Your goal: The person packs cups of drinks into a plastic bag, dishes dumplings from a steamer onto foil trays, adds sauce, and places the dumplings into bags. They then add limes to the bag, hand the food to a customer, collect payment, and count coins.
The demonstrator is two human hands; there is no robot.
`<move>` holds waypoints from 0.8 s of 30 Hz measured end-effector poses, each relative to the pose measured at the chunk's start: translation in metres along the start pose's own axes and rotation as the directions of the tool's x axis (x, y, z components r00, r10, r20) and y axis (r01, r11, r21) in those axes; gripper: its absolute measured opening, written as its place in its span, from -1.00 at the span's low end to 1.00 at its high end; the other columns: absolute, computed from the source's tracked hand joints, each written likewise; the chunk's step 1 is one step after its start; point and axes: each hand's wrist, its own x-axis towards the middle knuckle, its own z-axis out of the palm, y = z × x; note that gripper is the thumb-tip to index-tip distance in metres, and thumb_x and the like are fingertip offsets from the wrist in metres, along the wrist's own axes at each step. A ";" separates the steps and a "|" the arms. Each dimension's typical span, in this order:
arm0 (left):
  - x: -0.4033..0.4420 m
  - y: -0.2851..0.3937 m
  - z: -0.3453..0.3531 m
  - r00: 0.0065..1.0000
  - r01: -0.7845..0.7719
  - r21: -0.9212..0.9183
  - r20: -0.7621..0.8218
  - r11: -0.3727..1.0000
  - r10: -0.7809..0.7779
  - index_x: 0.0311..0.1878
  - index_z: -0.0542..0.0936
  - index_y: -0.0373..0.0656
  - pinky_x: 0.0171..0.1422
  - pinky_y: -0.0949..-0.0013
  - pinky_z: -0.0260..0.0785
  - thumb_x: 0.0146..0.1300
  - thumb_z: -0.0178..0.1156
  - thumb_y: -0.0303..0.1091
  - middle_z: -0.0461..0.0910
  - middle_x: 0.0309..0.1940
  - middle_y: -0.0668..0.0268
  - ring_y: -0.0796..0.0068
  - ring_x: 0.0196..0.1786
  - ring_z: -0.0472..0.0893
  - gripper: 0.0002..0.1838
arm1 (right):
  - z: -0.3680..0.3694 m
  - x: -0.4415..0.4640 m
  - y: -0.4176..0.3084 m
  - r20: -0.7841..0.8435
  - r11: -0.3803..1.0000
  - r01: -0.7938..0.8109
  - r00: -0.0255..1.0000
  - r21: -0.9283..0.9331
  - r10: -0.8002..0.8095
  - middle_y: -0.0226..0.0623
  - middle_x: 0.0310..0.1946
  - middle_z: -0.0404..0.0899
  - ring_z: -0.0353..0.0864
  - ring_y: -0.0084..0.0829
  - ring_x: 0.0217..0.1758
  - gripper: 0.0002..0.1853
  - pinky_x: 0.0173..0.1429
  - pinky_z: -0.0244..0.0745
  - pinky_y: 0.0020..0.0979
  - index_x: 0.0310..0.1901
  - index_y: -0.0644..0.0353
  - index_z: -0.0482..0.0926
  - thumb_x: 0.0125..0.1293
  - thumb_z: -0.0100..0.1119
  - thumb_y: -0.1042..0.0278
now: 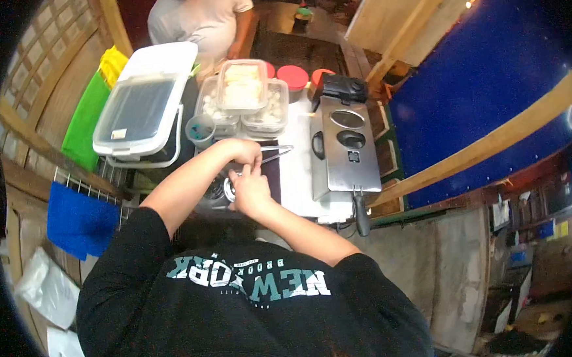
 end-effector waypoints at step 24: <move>0.079 0.052 0.019 0.865 -0.099 0.292 0.499 0.951 -0.063 -0.11 0.64 -0.39 -0.03 0.07 0.46 0.00 0.25 -0.43 0.62 -0.12 -0.07 0.11 -0.17 0.62 -0.65 | 0.019 0.016 0.010 0.242 0.999 -0.014 0.970 -0.038 0.023 0.03 0.18 0.39 0.42 -0.06 0.22 -0.04 0.29 0.31 -0.15 0.26 0.20 0.33 -0.27 0.50 0.07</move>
